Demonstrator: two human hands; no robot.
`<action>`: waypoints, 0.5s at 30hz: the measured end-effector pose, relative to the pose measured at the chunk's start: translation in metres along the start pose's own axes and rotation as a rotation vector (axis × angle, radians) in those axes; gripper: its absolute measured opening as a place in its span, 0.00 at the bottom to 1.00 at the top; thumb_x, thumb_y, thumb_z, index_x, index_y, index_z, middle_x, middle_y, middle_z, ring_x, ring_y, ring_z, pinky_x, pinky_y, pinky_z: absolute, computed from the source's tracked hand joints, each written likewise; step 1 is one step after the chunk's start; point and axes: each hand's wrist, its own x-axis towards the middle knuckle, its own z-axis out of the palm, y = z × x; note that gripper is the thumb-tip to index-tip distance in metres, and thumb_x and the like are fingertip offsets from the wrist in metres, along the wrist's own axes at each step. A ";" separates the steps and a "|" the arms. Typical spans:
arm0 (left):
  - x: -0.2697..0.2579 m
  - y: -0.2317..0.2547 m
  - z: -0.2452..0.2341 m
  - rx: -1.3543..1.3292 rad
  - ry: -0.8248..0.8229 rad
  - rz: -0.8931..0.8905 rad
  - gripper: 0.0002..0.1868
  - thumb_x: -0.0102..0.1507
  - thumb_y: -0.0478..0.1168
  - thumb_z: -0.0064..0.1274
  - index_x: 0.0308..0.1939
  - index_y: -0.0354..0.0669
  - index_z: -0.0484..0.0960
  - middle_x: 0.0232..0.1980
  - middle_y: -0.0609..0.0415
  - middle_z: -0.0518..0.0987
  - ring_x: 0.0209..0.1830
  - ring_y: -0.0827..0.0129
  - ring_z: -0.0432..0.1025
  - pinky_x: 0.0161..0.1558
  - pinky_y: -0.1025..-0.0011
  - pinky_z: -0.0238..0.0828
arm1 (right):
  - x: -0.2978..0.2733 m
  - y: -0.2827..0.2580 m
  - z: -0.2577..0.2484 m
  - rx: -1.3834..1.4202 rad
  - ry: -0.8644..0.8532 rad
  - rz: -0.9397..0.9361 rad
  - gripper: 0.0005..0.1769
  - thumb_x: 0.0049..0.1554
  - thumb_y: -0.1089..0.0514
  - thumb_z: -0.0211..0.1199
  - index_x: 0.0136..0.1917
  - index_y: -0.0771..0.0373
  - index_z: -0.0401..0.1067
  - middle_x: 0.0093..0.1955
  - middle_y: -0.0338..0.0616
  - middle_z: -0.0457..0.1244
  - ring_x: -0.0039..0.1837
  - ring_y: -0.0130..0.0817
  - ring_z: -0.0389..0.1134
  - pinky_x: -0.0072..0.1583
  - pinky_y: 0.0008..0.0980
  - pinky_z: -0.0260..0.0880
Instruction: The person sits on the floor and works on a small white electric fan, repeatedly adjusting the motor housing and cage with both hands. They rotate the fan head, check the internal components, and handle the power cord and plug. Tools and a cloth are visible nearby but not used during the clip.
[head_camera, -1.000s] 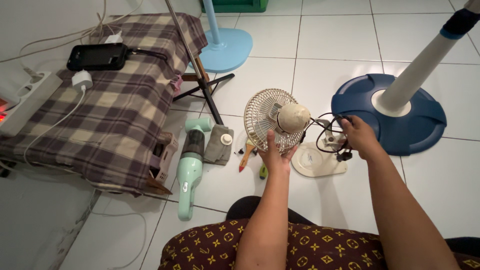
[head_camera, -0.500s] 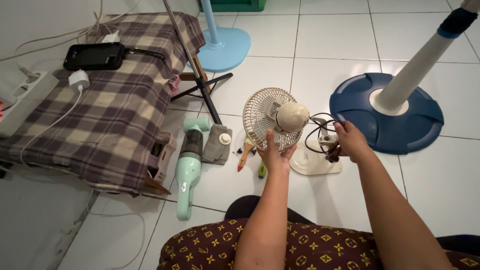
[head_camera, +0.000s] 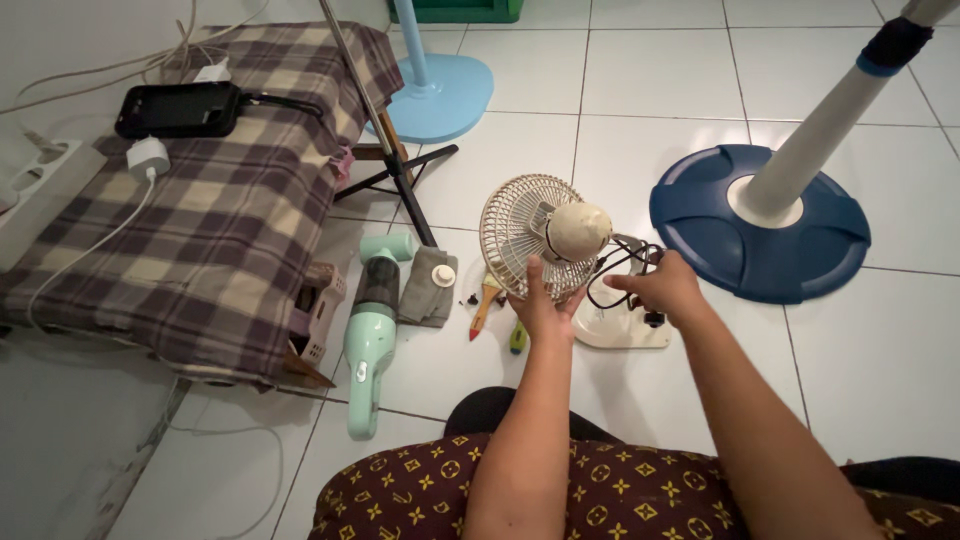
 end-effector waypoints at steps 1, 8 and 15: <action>0.000 0.000 -0.001 0.003 -0.005 0.005 0.55 0.45 0.55 0.72 0.72 0.61 0.56 0.73 0.46 0.62 0.66 0.39 0.67 0.49 0.39 0.75 | -0.001 -0.001 0.002 -0.022 0.037 -0.031 0.29 0.41 0.48 0.84 0.41 0.71 0.73 0.33 0.51 0.67 0.31 0.36 0.68 0.34 0.35 0.68; -0.003 0.002 0.001 0.049 0.052 0.000 0.56 0.46 0.55 0.70 0.73 0.63 0.53 0.73 0.48 0.62 0.66 0.42 0.67 0.50 0.39 0.75 | -0.006 0.001 -0.005 -0.200 0.205 -0.075 0.18 0.45 0.54 0.78 0.45 0.65 0.77 0.41 0.49 0.71 0.43 0.44 0.74 0.48 0.41 0.73; -0.018 0.005 0.004 0.134 0.038 0.054 0.56 0.46 0.56 0.71 0.74 0.63 0.55 0.72 0.51 0.65 0.64 0.46 0.70 0.48 0.47 0.81 | -0.003 0.025 -0.030 -0.476 0.491 -0.171 0.12 0.53 0.59 0.68 0.52 0.53 0.82 0.48 0.51 0.71 0.52 0.54 0.72 0.55 0.48 0.72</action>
